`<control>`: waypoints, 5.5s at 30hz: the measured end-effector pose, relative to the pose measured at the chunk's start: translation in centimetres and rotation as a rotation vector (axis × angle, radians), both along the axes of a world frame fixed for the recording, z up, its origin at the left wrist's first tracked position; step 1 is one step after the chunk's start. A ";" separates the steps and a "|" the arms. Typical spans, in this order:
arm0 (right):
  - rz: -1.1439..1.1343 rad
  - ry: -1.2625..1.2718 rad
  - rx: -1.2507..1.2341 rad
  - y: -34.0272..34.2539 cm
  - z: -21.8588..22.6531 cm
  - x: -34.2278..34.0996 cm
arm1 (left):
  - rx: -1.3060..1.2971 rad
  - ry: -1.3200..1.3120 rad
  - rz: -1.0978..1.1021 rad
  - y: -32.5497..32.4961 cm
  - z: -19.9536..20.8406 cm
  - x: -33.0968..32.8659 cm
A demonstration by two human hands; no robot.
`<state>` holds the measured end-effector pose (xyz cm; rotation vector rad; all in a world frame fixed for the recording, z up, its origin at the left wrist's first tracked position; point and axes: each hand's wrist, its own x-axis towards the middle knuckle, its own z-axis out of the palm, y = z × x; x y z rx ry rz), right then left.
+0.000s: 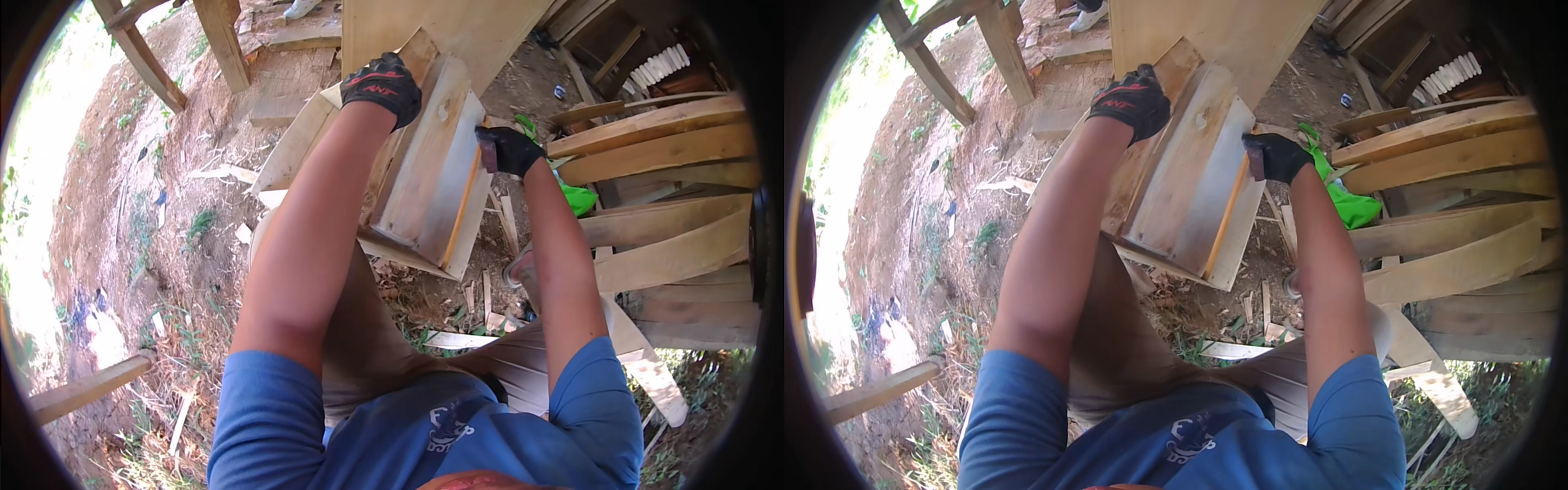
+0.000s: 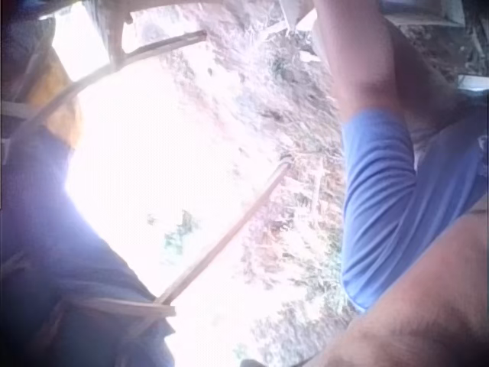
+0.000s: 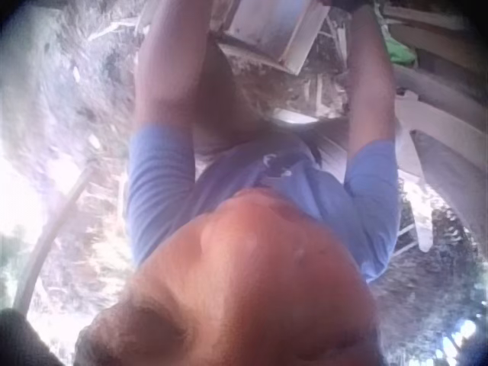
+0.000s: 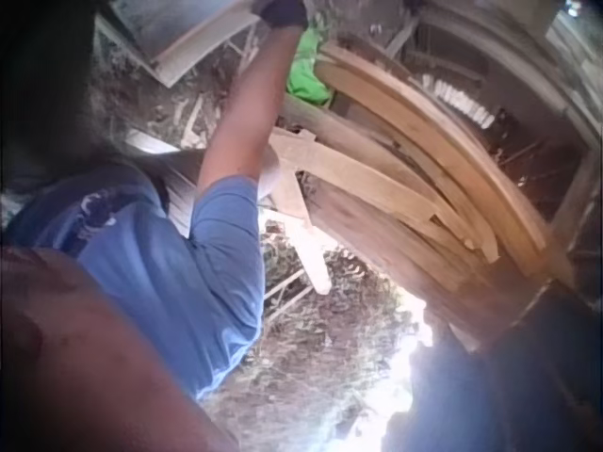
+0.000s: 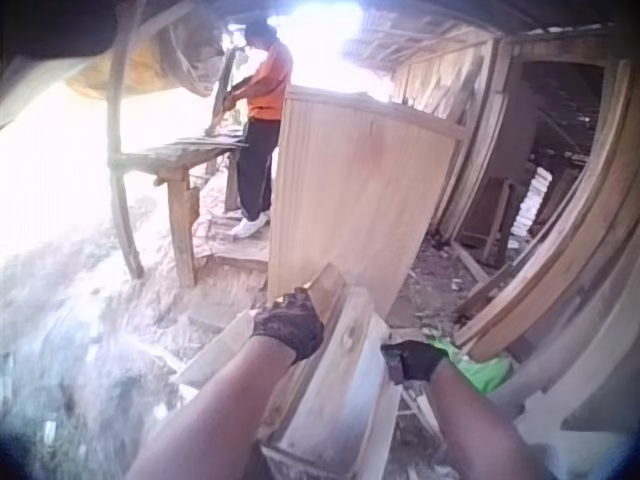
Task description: The person is sanding the wooden surfaces and edges of a box-like assembly by hand using a piece of sandpaper.
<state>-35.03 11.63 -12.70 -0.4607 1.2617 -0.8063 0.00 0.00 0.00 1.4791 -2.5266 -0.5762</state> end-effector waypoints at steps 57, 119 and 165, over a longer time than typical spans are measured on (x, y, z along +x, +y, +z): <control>-0.011 1.591 -0.572 10.9 -0.1 19.3 | 0.032 -0.089 0.012 0.1 0.5 0.2; 0.095 1.706 -0.626 2.6 -3.6 8.2 | -0.056 -0.093 -0.018 -0.9 -0.2 -0.9; 0.248 2.160 -0.663 15.4 1.4 26.6 | -0.083 -0.060 -0.024 -0.1 -0.4 -0.3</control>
